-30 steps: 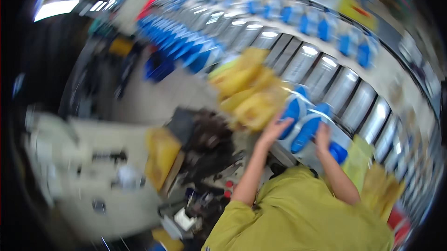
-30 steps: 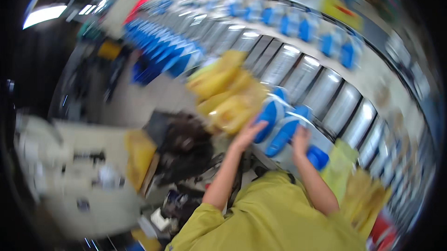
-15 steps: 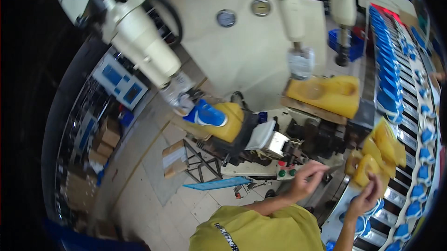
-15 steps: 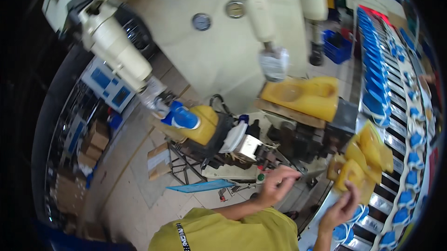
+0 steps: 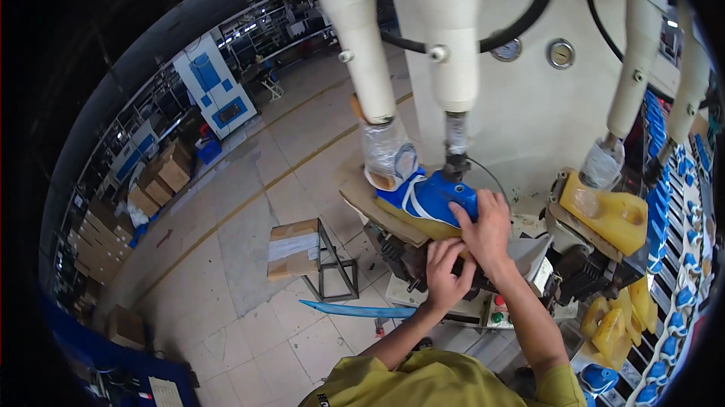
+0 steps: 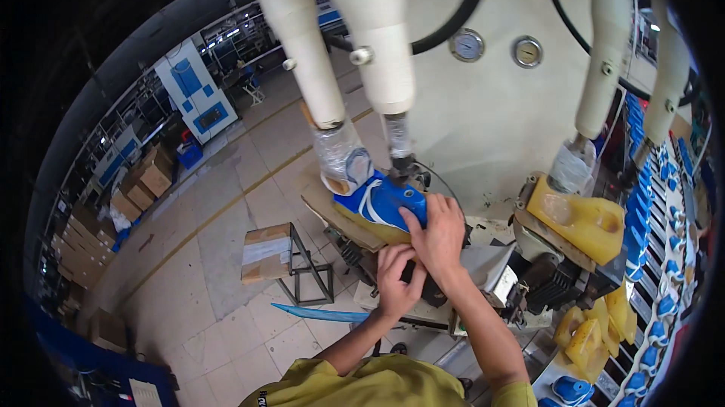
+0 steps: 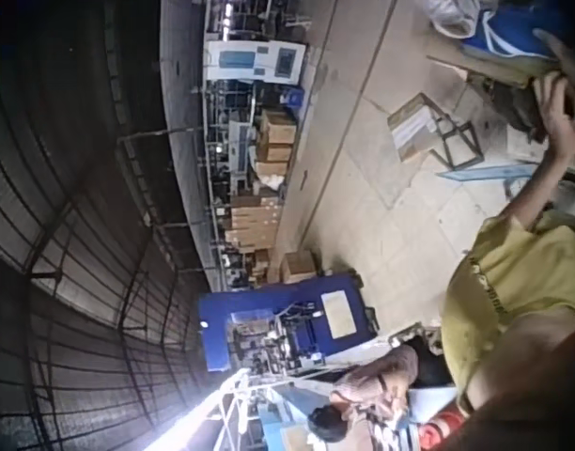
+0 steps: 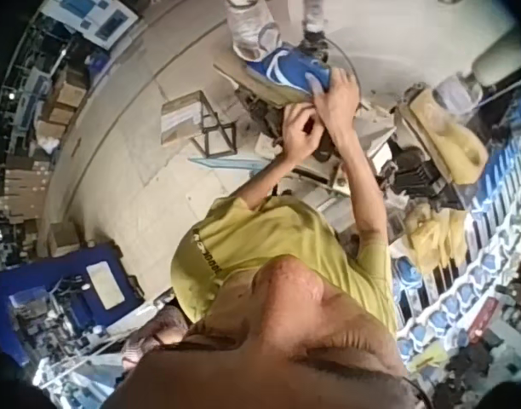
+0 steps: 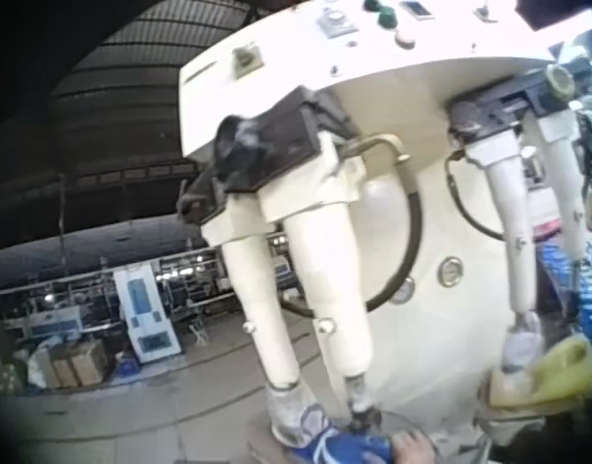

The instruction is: The person places blue slipper uppers onto yellow molds on a machine, presses a button to activate the machine, removes the assembled slippers, and places them on a conveyor belt. The person repeats this process for multiple units.

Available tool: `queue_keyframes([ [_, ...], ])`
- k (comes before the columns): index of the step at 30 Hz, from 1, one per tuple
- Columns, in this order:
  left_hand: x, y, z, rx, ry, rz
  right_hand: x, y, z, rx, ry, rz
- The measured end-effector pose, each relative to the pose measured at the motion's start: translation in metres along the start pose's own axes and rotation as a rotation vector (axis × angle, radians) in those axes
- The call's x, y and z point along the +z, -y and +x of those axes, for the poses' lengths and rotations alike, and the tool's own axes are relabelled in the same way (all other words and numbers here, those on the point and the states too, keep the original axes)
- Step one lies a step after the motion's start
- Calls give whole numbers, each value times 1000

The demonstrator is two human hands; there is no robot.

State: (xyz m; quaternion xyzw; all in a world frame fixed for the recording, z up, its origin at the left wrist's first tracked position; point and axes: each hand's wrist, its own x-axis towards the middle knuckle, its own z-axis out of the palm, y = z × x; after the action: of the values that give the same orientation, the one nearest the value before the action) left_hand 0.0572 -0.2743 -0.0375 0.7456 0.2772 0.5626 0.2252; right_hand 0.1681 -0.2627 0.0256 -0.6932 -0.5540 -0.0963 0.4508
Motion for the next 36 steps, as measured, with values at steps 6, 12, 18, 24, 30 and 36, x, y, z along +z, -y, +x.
queue_keyframes([
  [6, -19, 20, -5, -245, 85, -480, -4, 56, 5, -312, -140, -54],
  [12, -80, 34, 12, -1053, 144, -1595, -23, 125, -29, -369, -128, -28],
  [18, -118, 17, 18, -1399, 456, -1590, -45, 94, -78, -95, -44, 311],
  [24, -90, -37, -14, -1273, 590, -1276, -85, 50, -62, 60, -272, 94],
  [30, -10, -79, -51, -1716, 1183, -1312, -243, 7, -161, 267, -1113, -514],
  [36, 81, -95, -124, -2490, 1357, -1363, -374, -84, -443, 1226, -738, -646],
])
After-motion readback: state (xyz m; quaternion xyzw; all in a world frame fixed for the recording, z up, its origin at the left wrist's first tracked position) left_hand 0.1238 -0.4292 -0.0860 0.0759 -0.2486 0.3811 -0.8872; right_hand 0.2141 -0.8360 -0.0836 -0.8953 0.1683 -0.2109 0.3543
